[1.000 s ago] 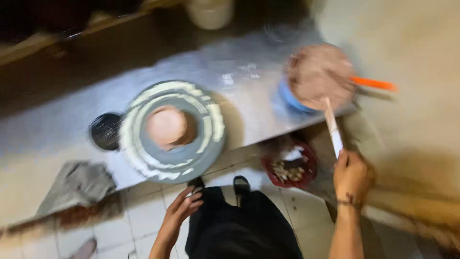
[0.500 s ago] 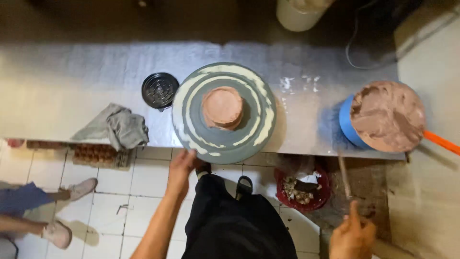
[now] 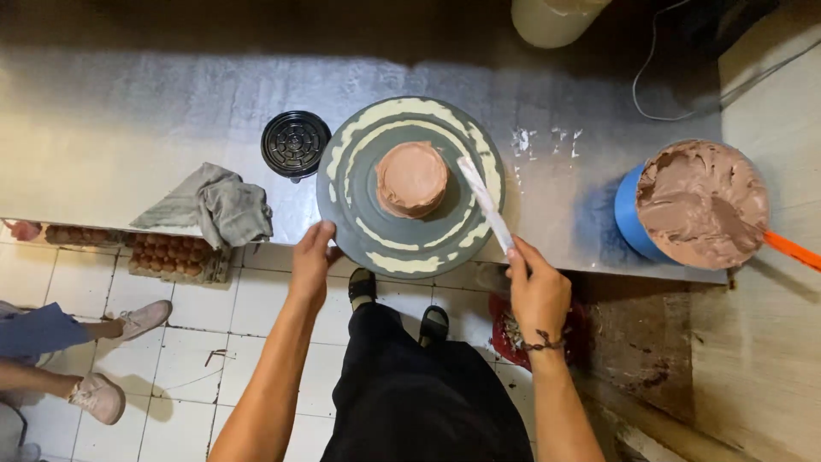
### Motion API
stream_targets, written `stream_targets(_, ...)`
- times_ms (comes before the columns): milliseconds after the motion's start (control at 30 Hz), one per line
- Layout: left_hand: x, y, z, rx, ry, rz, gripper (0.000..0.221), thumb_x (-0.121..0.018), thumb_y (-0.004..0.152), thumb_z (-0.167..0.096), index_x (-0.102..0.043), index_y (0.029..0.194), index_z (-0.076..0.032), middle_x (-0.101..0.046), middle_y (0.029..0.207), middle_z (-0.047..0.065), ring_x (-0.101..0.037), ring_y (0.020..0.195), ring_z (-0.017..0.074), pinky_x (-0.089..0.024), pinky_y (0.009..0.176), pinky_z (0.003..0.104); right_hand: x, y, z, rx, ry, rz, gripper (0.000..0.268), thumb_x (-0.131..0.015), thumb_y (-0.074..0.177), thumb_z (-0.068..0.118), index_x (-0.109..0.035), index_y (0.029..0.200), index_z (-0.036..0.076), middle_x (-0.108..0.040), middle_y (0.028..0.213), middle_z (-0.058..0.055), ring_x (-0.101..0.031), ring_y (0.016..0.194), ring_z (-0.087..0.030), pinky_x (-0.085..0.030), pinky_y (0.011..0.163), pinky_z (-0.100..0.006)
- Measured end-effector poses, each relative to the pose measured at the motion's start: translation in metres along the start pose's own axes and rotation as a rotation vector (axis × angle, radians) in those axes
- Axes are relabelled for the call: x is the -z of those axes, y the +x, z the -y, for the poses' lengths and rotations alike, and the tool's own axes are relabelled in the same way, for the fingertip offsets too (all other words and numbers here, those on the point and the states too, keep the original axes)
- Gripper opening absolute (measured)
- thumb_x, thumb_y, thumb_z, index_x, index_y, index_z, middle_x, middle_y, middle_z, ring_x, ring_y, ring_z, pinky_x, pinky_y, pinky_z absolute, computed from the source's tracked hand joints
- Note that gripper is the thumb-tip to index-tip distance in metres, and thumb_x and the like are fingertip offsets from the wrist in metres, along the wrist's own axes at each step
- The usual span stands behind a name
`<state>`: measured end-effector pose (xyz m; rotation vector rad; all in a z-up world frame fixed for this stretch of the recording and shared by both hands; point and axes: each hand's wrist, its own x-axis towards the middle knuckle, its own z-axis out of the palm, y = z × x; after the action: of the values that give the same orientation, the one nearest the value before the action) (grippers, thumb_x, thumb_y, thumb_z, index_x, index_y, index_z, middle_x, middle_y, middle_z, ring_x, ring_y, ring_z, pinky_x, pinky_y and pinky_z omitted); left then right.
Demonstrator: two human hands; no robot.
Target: Frosting small chocolate cakes with chocolate icing on a turntable.
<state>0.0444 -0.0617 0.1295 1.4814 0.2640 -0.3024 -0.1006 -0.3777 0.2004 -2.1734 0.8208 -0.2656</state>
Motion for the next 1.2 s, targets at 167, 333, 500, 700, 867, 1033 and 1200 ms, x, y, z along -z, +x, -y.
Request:
stream_targets(167, -0.012, -0.056, -0.004, 0.236, 0.042, 0.162, 0.041, -0.058, 0.098, -0.034, -0.064, 0.124, -0.003, -0.074, 0.105, 0.006, -0.072, 0.092, 0.0197, -0.056, 0.087, 0.035, -0.003, -0.015, 0.000, -0.092, -0.037, 0.078, 0.032, -0.064, 0.097, 0.036, -0.075, 0.125, 0.023, -0.074, 0.073, -0.010, -0.073, 0.067, -0.026, -0.055, 0.066, -0.038)
stream_targets(333, -0.007, -0.053, -0.001, 0.207, -0.006, 0.205, 0.039, -0.058, 0.098, -0.037, -0.063, 0.115, -0.002, -0.072, 0.087, 0.006, -0.071, 0.083, 0.0178, -0.058, 0.085, 0.036, -0.003, -0.035, -0.005, -0.093, -0.072, 0.134, 0.032, -0.063, 0.097, 0.038, -0.076, 0.123, 0.026, -0.074, 0.070, -0.009, -0.072, 0.066, -0.027, -0.054, 0.065, -0.039)
stream_targets(500, -0.020, -0.042, -0.032, 0.183, -0.115, -0.007, 0.032, -0.061, 0.096, -0.035, -0.059, 0.122, -0.016, -0.049, 0.073, -0.005, -0.056, 0.071, 0.0088, -0.056, 0.079, 0.027, -0.009, -0.042, -0.019, -0.098, -0.054, 0.138, 0.031, -0.065, 0.095, 0.039, -0.077, 0.120, 0.028, -0.075, 0.070, -0.008, -0.073, 0.066, -0.026, -0.055, 0.065, -0.037)
stream_targets(700, -0.032, -0.048, 0.012, 0.168, -0.038, -0.056, 0.035, -0.065, 0.099, -0.035, -0.063, 0.114, -0.004, -0.059, 0.083, -0.002, -0.057, 0.074, 0.0138, -0.051, 0.073, 0.032, -0.004, -0.050, -0.010, -0.127, -0.038, 0.159, 0.031, -0.065, 0.094, 0.038, -0.077, 0.120, 0.027, -0.073, 0.068, -0.008, -0.072, 0.062, -0.025, -0.055, 0.063, -0.037)
stream_targets(867, -0.032, -0.061, 0.037, 0.260, -0.078, 0.219, 0.036, -0.067, 0.097, -0.036, -0.059, 0.107, -0.002, -0.072, 0.094, 0.007, -0.077, 0.091, 0.0204, -0.060, 0.087, 0.035, -0.005, -0.052, -0.012, -0.113, -0.053, 0.171, 0.030, -0.065, 0.094, 0.038, -0.077, 0.120, 0.027, -0.073, 0.068, -0.006, -0.071, 0.062, -0.024, -0.055, 0.062, -0.036)
stream_targets(1033, -0.027, -0.046, 0.030, 0.264, -0.060, 0.079, 0.041, -0.064, 0.097, -0.041, -0.067, 0.113, -0.003, -0.072, 0.096, 0.010, -0.071, 0.084, 0.0197, -0.056, 0.084, 0.036, -0.008, -0.053, -0.019, -0.045, -0.074, 0.154, 0.031, -0.065, 0.095, 0.038, -0.078, 0.120, 0.026, -0.074, 0.071, -0.005, -0.071, 0.064, -0.023, -0.055, 0.063, -0.036)
stream_targets(1200, -0.035, -0.055, 0.021, 0.226, -0.133, 0.094, 0.043, -0.063, 0.099, -0.039, -0.066, 0.120, -0.002, -0.067, 0.097, 0.008, -0.069, 0.088, 0.0205, -0.059, 0.085, 0.036, 0.000, -0.050, -0.023, -0.161, 0.071, 0.269, 0.031, -0.069, 0.093, 0.033, -0.078, 0.121, 0.022, -0.074, 0.067, -0.006, -0.068, 0.057, -0.016, -0.054, 0.058, -0.033)
